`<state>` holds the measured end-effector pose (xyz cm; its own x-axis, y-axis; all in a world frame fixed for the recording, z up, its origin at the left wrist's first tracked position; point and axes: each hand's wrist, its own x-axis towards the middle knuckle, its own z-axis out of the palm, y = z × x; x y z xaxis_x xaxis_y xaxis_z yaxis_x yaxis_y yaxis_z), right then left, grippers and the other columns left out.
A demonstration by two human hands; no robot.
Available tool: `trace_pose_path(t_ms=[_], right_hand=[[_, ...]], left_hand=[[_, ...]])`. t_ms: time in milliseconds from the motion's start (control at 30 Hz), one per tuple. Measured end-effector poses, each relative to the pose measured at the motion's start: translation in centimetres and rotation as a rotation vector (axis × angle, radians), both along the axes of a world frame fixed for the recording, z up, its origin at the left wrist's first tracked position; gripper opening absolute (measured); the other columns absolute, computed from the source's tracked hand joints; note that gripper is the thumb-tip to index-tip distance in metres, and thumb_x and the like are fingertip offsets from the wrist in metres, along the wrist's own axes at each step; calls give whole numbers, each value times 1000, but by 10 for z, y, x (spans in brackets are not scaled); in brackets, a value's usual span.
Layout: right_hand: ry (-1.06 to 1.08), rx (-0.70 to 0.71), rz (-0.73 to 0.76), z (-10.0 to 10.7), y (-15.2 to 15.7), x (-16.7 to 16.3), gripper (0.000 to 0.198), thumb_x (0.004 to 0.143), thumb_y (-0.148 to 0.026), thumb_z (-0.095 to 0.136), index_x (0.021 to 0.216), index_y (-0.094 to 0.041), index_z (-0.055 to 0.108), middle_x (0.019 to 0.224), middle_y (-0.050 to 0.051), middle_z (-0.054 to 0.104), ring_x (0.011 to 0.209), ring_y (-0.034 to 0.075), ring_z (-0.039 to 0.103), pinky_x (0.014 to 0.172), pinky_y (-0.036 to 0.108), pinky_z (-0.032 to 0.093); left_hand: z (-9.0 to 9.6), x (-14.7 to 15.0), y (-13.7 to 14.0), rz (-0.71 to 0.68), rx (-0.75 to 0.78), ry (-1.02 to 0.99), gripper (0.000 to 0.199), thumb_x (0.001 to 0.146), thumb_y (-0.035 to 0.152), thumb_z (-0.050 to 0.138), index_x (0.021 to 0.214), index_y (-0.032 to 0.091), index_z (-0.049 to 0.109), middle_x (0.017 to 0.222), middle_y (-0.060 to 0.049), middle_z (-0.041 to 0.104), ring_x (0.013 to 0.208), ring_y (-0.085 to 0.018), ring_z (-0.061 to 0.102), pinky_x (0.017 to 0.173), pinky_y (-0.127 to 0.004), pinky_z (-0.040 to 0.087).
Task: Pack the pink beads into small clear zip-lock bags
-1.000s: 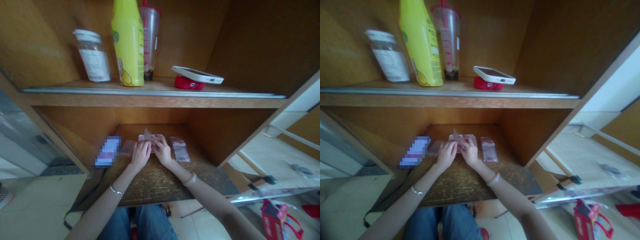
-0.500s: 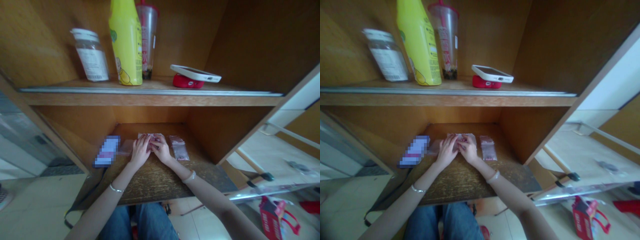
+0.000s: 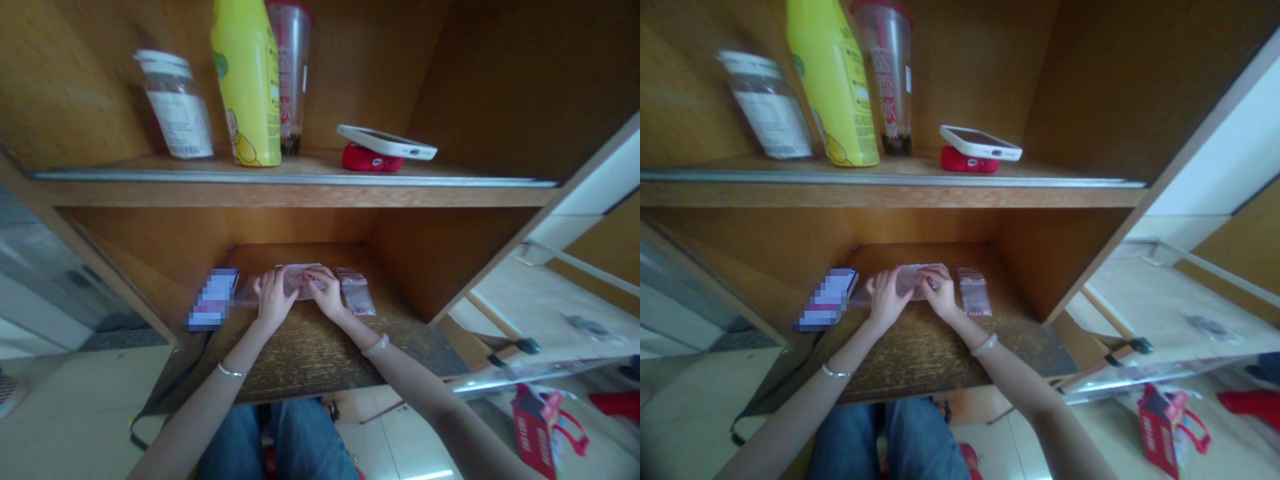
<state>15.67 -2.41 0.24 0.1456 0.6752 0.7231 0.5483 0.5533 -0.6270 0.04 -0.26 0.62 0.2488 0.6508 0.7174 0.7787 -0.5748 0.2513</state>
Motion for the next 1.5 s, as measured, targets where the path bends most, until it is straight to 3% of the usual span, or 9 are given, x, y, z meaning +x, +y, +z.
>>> trace_pose_path(t_ms=[267,433,633,733,967,1167,1267,1367,1500], right_hand=[[-362,-238,-201,-9,20,0,18,81,-20,61,95,-22,73,107,11,64,105,24,55,94,42,44],[-600,-427,-224,-1,37,-4,20,80,-24,64,99,-25,73,128,13,55,123,30,43,100,50,35],[-607,-557,-222,2,45,-5,19,84,-26,59,97,-26,73,136,6,51,130,25,37,105,43,29],[-466,-491,-242,1,46,-2,17,83,-22,58,92,-24,73,127,6,58,122,24,45,101,41,33],[-37,24,-276,12,33,-2,18,85,-34,59,86,-20,70,101,7,64,102,20,56,92,37,41],[-80,97,-136,21,22,-9,18,83,-39,61,86,-24,71,105,3,63,105,19,56,94,37,40],[-138,22,-158,16,26,-7,22,89,-37,53,93,-24,71,112,4,63,109,19,54,98,38,38],[-278,-185,-253,8,32,-3,26,90,-35,50,102,-24,70,124,8,58,116,23,50,100,42,35],[-549,-470,-263,-3,37,-1,25,87,-35,56,105,-26,70,147,8,36,136,29,27,103,49,30]], left_hand=[[-2,0,7,67,42,-120,45,82,47,57,117,19,53,117,-14,62,111,-32,53,96,-51,28],[-5,1,9,-64,-17,-207,48,81,47,60,117,18,51,115,-13,63,107,-28,56,94,-44,36],[-7,4,11,-191,-156,-402,46,81,45,60,118,19,49,117,-11,61,111,-24,57,97,-42,39],[-9,5,14,-192,-188,-479,47,79,45,63,116,18,51,114,-11,62,107,-24,59,96,-41,41],[-8,6,14,-219,-209,-482,50,74,44,68,114,19,52,115,-11,62,109,-25,58,96,-42,42],[-9,5,15,-284,-259,-486,45,74,38,69,112,21,54,111,-10,64,106,-24,60,95,-41,44],[-9,5,14,-293,-261,-501,44,74,39,69,112,21,54,110,-10,64,106,-24,60,95,-41,44],[-8,6,14,-273,-262,-529,47,74,41,69,113,19,54,111,-11,63,106,-24,59,96,-42,43],[-12,6,17,-296,-298,-597,50,75,43,68,116,19,51,113,-10,61,107,-23,59,97,-42,43]])
